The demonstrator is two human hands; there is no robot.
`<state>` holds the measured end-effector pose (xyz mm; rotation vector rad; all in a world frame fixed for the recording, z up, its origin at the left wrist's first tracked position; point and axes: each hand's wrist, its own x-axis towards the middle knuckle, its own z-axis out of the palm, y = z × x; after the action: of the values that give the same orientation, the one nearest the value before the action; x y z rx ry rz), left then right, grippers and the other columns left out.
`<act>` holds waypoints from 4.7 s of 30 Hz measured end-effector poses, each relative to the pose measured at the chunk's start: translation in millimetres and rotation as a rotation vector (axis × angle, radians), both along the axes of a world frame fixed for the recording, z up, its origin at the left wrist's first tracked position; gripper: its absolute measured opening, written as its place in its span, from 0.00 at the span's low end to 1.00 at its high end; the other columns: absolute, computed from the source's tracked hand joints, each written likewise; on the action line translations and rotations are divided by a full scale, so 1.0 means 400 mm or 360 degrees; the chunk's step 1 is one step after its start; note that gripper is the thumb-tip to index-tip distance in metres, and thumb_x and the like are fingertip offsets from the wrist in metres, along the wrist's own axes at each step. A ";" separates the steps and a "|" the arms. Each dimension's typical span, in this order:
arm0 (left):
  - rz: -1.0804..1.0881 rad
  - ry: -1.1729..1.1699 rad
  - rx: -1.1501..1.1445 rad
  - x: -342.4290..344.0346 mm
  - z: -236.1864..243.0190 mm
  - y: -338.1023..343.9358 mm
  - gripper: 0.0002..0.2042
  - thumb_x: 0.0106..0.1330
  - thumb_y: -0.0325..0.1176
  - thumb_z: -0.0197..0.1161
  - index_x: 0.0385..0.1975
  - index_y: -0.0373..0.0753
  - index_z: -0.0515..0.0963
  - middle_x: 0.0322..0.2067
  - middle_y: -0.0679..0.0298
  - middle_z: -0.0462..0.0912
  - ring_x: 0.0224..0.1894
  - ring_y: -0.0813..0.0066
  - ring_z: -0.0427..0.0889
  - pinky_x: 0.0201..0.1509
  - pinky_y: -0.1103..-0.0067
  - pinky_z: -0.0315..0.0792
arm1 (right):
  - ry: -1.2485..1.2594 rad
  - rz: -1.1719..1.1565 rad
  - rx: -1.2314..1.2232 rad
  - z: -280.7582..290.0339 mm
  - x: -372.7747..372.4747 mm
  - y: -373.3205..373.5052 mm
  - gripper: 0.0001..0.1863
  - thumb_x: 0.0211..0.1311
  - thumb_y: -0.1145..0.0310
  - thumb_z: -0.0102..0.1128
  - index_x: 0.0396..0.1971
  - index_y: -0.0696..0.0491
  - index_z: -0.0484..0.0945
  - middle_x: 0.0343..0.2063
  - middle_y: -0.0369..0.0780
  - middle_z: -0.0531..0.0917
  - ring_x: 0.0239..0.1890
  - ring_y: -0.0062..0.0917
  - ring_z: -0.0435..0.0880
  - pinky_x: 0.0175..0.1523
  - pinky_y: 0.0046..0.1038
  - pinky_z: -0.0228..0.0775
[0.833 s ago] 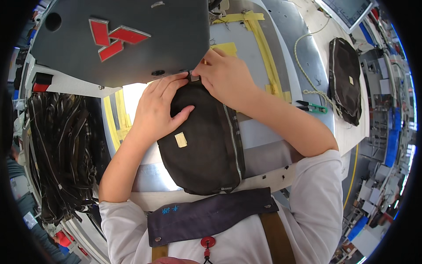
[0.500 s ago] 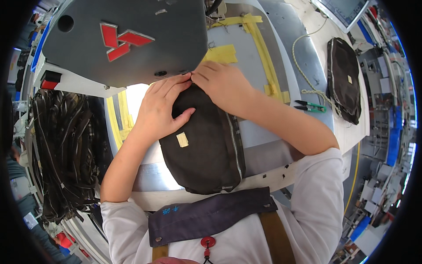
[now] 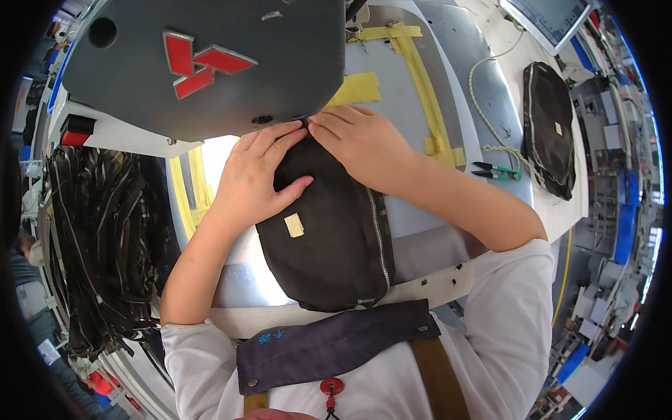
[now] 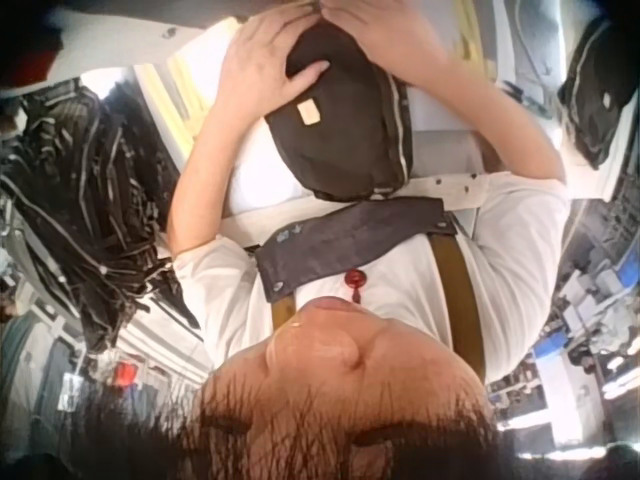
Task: The person aligns a zipper on a dark fabric bag and sews it using an industrial sewing machine. They guide the bag under the needle, stitch along the zipper line, and trim the excess thread. The process is repeated for multiple bags in a factory setting.
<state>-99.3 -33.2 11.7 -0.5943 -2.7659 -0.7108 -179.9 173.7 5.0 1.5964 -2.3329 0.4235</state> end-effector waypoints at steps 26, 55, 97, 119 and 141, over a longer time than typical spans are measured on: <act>-0.0003 -0.0023 -0.0012 -0.009 0.008 -0.008 0.24 0.47 0.38 0.71 0.46 0.37 0.77 0.49 0.62 0.78 0.48 0.60 0.78 0.53 0.70 0.70 | 0.0028 0.0014 -0.0008 0.001 -0.003 -0.002 0.17 0.52 0.72 0.54 0.43 0.61 0.76 0.42 0.42 0.79 0.47 0.30 0.78 0.50 0.30 0.73; 0.0078 0.0056 -0.0048 -0.031 0.006 -0.012 0.24 0.46 0.37 0.72 0.45 0.37 0.79 0.42 0.57 0.82 0.43 0.56 0.80 0.49 0.69 0.72 | 0.0087 0.0022 -0.0027 0.007 -0.037 -0.012 0.14 0.51 0.73 0.54 0.40 0.58 0.76 0.39 0.41 0.80 0.44 0.30 0.80 0.50 0.30 0.73; 0.0033 0.0131 0.0030 0.001 -0.004 0.006 0.24 0.47 0.38 0.71 0.44 0.35 0.77 0.48 0.62 0.78 0.49 0.60 0.76 0.54 0.69 0.69 | 0.0031 -0.0007 0.0099 0.002 -0.002 0.015 0.18 0.52 0.73 0.54 0.45 0.60 0.75 0.46 0.44 0.79 0.49 0.32 0.79 0.49 0.30 0.75; 0.0137 0.0066 0.0007 -0.014 -0.009 -0.002 0.22 0.48 0.38 0.70 0.44 0.37 0.78 0.45 0.59 0.79 0.48 0.58 0.76 0.53 0.68 0.69 | -0.0010 -0.0042 0.0013 0.009 -0.026 -0.003 0.15 0.50 0.74 0.55 0.41 0.59 0.75 0.37 0.41 0.80 0.41 0.31 0.80 0.45 0.30 0.74; 0.0687 -0.0407 0.0303 -0.019 0.006 0.024 0.14 0.59 0.37 0.66 0.37 0.33 0.78 0.25 0.58 0.78 0.27 0.63 0.77 0.33 0.73 0.71 | -0.0090 -0.0233 -0.0259 -0.023 0.073 -0.017 0.09 0.50 0.72 0.60 0.33 0.54 0.74 0.32 0.39 0.73 0.37 0.32 0.75 0.38 0.31 0.73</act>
<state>-107.0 -23.7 14.1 0.1417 -2.8556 -0.9802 -150.9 167.0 -4.1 1.3465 -2.3691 0.6145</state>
